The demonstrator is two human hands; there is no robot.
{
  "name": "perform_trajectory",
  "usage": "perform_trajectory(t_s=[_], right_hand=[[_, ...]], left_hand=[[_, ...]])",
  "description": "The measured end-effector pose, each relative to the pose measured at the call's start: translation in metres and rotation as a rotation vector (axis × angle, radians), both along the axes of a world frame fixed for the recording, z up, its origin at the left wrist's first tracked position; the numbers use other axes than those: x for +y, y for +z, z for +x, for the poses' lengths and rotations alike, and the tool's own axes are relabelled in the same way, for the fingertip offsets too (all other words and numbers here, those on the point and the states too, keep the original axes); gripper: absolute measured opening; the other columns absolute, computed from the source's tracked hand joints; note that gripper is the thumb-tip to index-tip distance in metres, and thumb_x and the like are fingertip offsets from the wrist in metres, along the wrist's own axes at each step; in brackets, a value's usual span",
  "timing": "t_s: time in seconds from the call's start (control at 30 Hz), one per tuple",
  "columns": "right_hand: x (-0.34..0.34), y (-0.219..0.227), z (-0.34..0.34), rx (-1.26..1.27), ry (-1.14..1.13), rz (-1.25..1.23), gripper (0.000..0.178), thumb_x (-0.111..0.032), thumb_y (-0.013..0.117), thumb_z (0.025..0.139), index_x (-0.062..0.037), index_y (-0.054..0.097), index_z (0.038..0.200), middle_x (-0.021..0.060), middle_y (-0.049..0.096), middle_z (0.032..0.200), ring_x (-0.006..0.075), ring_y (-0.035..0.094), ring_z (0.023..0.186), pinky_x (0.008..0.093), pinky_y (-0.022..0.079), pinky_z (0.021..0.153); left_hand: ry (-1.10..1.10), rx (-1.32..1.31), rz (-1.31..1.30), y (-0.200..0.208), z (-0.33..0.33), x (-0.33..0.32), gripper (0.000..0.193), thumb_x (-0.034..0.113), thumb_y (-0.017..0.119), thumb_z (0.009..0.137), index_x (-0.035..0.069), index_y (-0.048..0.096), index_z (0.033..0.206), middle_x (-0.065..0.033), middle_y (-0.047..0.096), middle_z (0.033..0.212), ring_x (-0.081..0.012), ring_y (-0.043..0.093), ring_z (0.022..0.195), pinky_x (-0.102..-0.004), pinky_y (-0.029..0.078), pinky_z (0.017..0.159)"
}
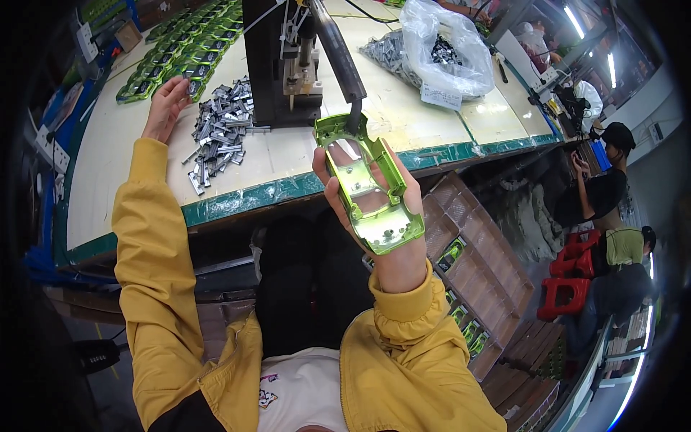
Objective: The person assembles toy cars by hand, attaching chassis and small metal parts to toy car bodies.
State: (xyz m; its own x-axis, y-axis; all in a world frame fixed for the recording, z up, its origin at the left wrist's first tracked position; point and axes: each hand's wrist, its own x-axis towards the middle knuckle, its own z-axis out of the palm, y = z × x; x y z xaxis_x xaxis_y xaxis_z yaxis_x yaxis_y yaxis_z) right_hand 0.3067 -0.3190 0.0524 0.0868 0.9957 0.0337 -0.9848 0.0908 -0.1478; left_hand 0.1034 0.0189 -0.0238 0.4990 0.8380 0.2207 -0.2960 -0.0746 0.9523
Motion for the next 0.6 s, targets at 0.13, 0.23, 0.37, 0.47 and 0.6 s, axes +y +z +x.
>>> perform_trajectory(t_s=[0.13, 0.23, 0.37, 0.47, 0.6], right_hand=[[-0.0009, 0.0011, -0.0001, 0.003, -0.003, -0.01, 0.046, -0.022, 0.03, 0.087, 0.0009, 0.017, 0.126, 0.0204, 0.018, 0.129, 0.0235, 0.037, 0.107, 0.0326, 0.047, 0.076], [-0.001, 0.001, -0.0006, -0.006, -0.001, 0.005, 0.047, -0.022, 0.029, 0.088, 0.0007, 0.017, 0.126, 0.0205, 0.018, 0.129, 0.0235, 0.036, 0.107, 0.0327, 0.047, 0.077], [-0.0011, -0.0009, 0.0004, -0.002, 0.001, 0.003, 0.047, -0.023, 0.031, 0.087, 0.0006, 0.017, 0.126, 0.0205, 0.018, 0.129, 0.0237, 0.036, 0.108, 0.0333, 0.047, 0.076], [-0.0014, -0.0006, 0.0007, -0.009, -0.001, 0.0, 0.047, -0.024, 0.032, 0.087, 0.0008, 0.019, 0.125, 0.0204, 0.019, 0.128, 0.0238, 0.037, 0.107, 0.0333, 0.047, 0.076], [-0.0015, -0.0004, 0.0025, -0.029, -0.03, -0.03, 0.046, -0.025, 0.032, 0.087, 0.0011, 0.022, 0.124, 0.0202, 0.023, 0.127, 0.0234, 0.038, 0.106, 0.033, 0.048, 0.074]], left_hand=[[0.032, -0.005, -0.015, 0.0028, 0.003, -0.0049, 0.011, 0.015, 0.056, 0.078, 0.006, 0.055, 0.085, 0.0019, 0.053, 0.076, -0.005, 0.049, 0.069, -0.0202, 0.043, 0.063], [0.031, 0.0, -0.01, 0.0032, 0.0024, -0.0057, 0.011, 0.015, 0.057, 0.078, 0.007, 0.055, 0.085, 0.0019, 0.053, 0.076, -0.0049, 0.049, 0.07, -0.0203, 0.042, 0.063], [0.027, 0.019, -0.002, 0.0035, 0.0023, -0.0073, 0.011, 0.015, 0.057, 0.078, 0.007, 0.055, 0.084, 0.0021, 0.053, 0.077, -0.0049, 0.049, 0.071, -0.0205, 0.042, 0.064], [0.023, 0.023, 0.006, 0.0028, 0.0031, -0.0069, 0.011, 0.016, 0.057, 0.078, 0.007, 0.055, 0.084, 0.0021, 0.053, 0.077, -0.005, 0.049, 0.071, -0.0206, 0.042, 0.064], [0.007, 0.029, 0.007, 0.0024, 0.0052, -0.0058, 0.01, 0.016, 0.057, 0.078, 0.008, 0.055, 0.084, 0.002, 0.053, 0.077, -0.0049, 0.049, 0.071, -0.0208, 0.042, 0.063]])
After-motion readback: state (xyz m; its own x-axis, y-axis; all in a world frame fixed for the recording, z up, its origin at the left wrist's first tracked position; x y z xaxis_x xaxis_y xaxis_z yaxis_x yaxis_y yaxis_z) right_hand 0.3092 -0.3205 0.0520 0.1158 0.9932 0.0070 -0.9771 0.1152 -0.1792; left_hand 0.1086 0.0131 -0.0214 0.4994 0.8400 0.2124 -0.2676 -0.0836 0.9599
